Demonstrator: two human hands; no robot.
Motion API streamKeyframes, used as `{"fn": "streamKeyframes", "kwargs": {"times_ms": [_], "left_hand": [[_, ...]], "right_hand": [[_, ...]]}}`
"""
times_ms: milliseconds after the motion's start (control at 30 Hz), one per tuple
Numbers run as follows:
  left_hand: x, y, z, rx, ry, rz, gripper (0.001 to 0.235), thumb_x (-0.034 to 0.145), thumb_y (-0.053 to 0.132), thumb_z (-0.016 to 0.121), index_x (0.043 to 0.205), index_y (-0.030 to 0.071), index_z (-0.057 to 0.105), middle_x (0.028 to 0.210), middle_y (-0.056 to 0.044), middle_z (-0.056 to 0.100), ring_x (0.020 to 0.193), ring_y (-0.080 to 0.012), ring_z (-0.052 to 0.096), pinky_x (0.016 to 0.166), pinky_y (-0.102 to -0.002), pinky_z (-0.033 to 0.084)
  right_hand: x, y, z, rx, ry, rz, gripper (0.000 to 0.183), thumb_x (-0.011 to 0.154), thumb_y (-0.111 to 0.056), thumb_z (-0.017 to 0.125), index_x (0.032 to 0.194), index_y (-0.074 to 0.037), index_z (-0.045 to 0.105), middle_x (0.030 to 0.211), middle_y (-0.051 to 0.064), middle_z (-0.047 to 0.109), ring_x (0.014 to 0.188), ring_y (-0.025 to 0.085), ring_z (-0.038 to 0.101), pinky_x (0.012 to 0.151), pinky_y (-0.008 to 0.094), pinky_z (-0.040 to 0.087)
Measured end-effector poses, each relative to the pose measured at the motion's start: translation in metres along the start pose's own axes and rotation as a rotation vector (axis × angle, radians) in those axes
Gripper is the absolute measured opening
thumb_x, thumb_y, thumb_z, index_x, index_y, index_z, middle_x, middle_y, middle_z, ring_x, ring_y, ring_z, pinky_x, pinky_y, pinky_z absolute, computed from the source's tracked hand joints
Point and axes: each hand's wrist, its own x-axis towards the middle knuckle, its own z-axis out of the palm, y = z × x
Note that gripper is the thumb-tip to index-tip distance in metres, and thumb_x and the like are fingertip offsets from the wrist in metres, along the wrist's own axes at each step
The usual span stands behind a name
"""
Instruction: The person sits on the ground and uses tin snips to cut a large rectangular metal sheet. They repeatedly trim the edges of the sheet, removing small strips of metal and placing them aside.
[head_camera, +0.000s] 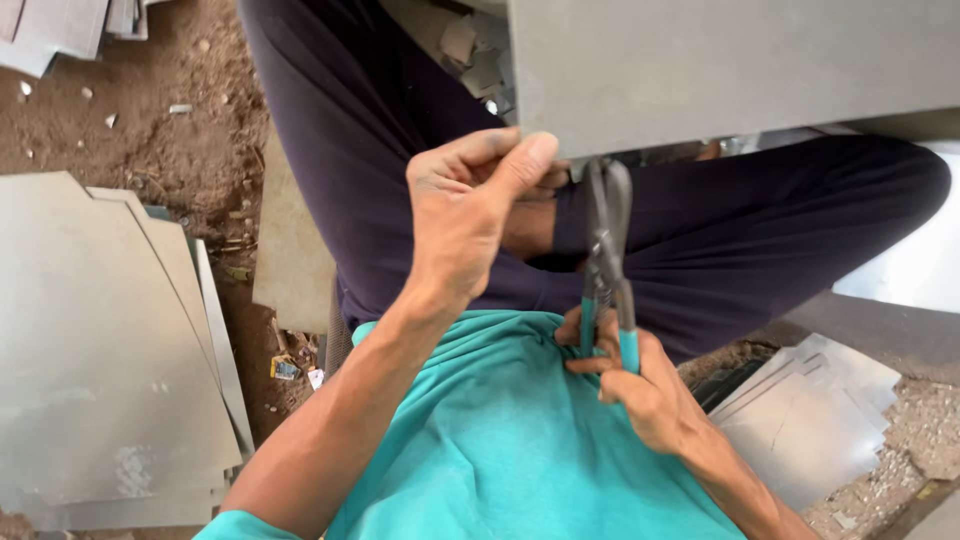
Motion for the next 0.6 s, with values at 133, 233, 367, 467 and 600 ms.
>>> {"fn": "streamKeyframes", "kwargs": {"times_ms": [133,233,367,467,600], "left_hand": [[0.003,-0.002,0.000,0.028,-0.025,0.016,0.017,0.099,0.010,0.074,0.104,-0.006,0.076,0.092,-0.013,0.078,0.082,-0.0163,0.075,0.081,-0.029,0.064],[0.002,-0.008,-0.002,-0.017,-0.009,-0.016,0.017,0.098,0.009,0.074,0.106,-0.006,0.074,0.093,-0.014,0.077,0.084,-0.0173,0.076,0.082,-0.031,0.066],[0.002,-0.007,-0.001,-0.019,-0.016,0.004,0.017,0.101,0.008,0.073,0.109,-0.007,0.074,0.095,-0.014,0.077,0.088,-0.0174,0.077,0.085,-0.031,0.067],[0.002,0.000,0.001,-0.030,-0.003,-0.020,0.017,0.101,0.008,0.073,0.110,-0.007,0.074,0.096,-0.013,0.076,0.088,-0.0171,0.076,0.085,-0.031,0.067],[0.003,-0.005,-0.001,0.011,-0.011,-0.031,0.017,0.102,0.008,0.073,0.110,-0.007,0.074,0.092,-0.013,0.076,0.087,-0.0165,0.076,0.082,-0.032,0.067]], "right_hand": [[0.021,-0.015,0.003,-0.086,0.037,0.022,0.073,0.061,-0.013,0.049,0.132,0.004,0.051,0.112,0.020,0.060,0.104,0.035,0.064,0.094,0.048,0.058],[0.028,-0.024,0.002,-0.141,0.061,-0.004,0.076,0.058,-0.012,0.049,0.133,0.005,0.048,0.113,0.019,0.061,0.108,0.032,0.065,0.099,0.046,0.058],[0.028,-0.036,-0.001,-0.181,0.064,0.015,0.077,0.058,-0.012,0.049,0.134,0.004,0.047,0.114,0.017,0.061,0.107,0.028,0.067,0.095,0.043,0.059],[0.026,-0.039,-0.003,-0.230,0.083,0.106,0.068,0.061,-0.012,0.049,0.127,0.002,0.053,0.101,0.013,0.064,0.084,0.022,0.064,0.077,0.037,0.057],[0.029,-0.036,-0.009,-0.405,0.148,0.214,0.044,0.066,-0.005,0.053,0.107,0.001,0.067,0.066,0.013,0.053,0.054,0.018,0.043,0.053,0.035,0.040]]}}
